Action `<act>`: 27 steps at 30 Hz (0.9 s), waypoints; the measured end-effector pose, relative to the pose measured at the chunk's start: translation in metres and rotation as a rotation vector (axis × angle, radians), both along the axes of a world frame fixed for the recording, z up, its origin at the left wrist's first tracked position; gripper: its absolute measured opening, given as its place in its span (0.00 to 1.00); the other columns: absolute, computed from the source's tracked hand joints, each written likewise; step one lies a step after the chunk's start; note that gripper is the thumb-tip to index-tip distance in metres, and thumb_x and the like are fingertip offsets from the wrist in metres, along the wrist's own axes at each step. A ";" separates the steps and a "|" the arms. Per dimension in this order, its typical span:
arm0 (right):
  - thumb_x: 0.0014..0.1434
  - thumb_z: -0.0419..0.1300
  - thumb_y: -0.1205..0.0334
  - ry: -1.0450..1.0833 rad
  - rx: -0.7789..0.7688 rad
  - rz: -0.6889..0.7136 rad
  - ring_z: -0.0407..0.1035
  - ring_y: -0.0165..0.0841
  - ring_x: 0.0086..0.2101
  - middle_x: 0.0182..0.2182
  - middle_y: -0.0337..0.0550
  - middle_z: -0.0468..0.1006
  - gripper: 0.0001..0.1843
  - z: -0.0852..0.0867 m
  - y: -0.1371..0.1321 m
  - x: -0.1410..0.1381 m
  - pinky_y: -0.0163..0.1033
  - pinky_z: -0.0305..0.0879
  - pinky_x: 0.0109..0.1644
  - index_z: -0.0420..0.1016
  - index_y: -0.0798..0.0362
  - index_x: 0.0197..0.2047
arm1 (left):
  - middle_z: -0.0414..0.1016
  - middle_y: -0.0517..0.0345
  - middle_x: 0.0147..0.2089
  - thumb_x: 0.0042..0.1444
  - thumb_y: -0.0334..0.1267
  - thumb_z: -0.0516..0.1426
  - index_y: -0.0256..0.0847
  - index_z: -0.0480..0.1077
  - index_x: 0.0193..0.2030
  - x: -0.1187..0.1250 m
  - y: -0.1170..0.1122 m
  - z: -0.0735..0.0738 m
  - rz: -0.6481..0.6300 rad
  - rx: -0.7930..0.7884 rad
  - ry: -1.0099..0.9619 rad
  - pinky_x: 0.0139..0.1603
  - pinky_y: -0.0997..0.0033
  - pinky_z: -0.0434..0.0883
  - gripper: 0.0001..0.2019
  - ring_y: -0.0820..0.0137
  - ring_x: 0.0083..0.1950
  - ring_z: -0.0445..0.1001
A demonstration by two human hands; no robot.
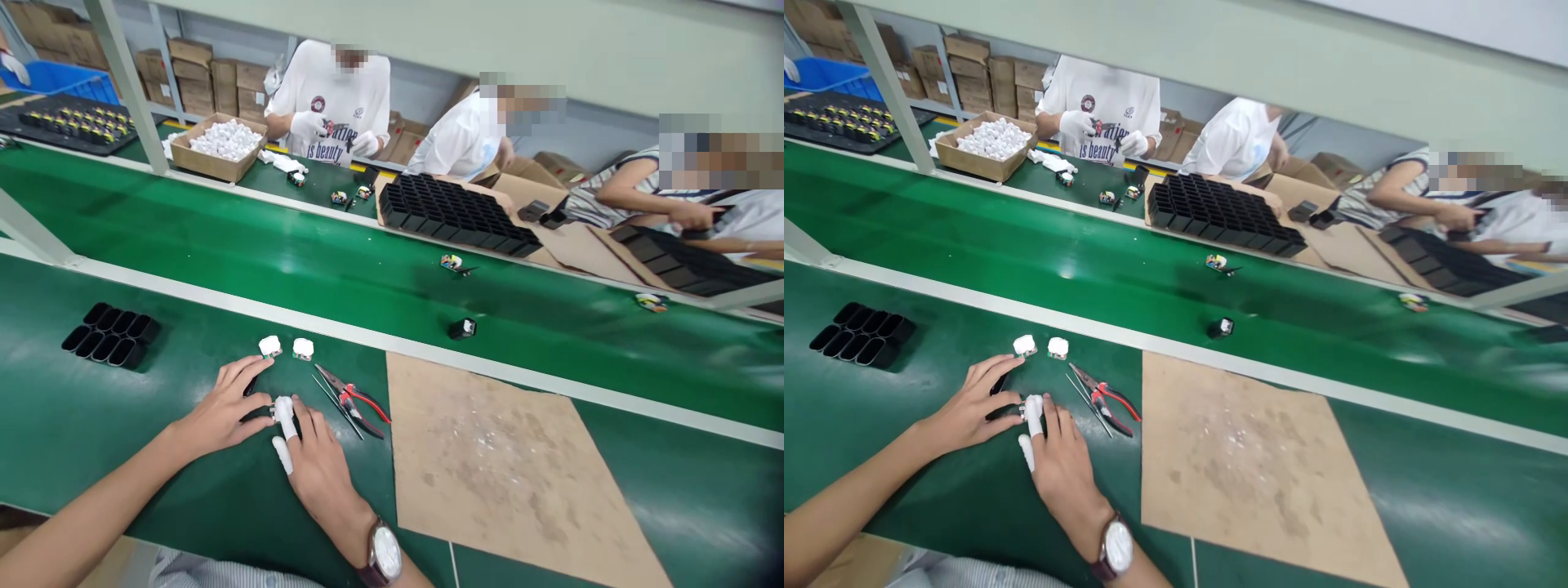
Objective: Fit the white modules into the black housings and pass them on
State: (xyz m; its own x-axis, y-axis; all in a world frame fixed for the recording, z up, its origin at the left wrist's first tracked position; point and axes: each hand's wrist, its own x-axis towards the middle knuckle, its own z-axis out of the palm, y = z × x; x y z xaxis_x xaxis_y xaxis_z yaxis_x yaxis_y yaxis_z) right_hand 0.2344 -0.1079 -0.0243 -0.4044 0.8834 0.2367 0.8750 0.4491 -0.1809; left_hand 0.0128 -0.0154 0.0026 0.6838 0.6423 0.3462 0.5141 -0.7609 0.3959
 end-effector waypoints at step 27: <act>0.71 0.58 0.63 -0.028 0.077 0.092 0.70 0.48 0.45 0.58 0.61 0.74 0.17 0.005 0.015 0.013 0.51 0.78 0.42 0.75 0.55 0.61 | 0.58 0.40 0.75 0.68 0.40 0.62 0.42 0.75 0.47 -0.002 0.001 -0.003 -0.030 -0.043 -0.012 0.67 0.39 0.64 0.06 0.43 0.76 0.55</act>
State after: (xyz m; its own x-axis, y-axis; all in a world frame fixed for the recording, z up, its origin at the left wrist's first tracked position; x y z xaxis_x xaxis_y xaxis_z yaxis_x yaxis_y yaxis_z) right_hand 0.2472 -0.0928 -0.0191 -0.4902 0.8219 0.2902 0.8337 0.5392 -0.1188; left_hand 0.0112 -0.0141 -0.0006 0.6989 0.6362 0.3269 0.4866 -0.7579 0.4346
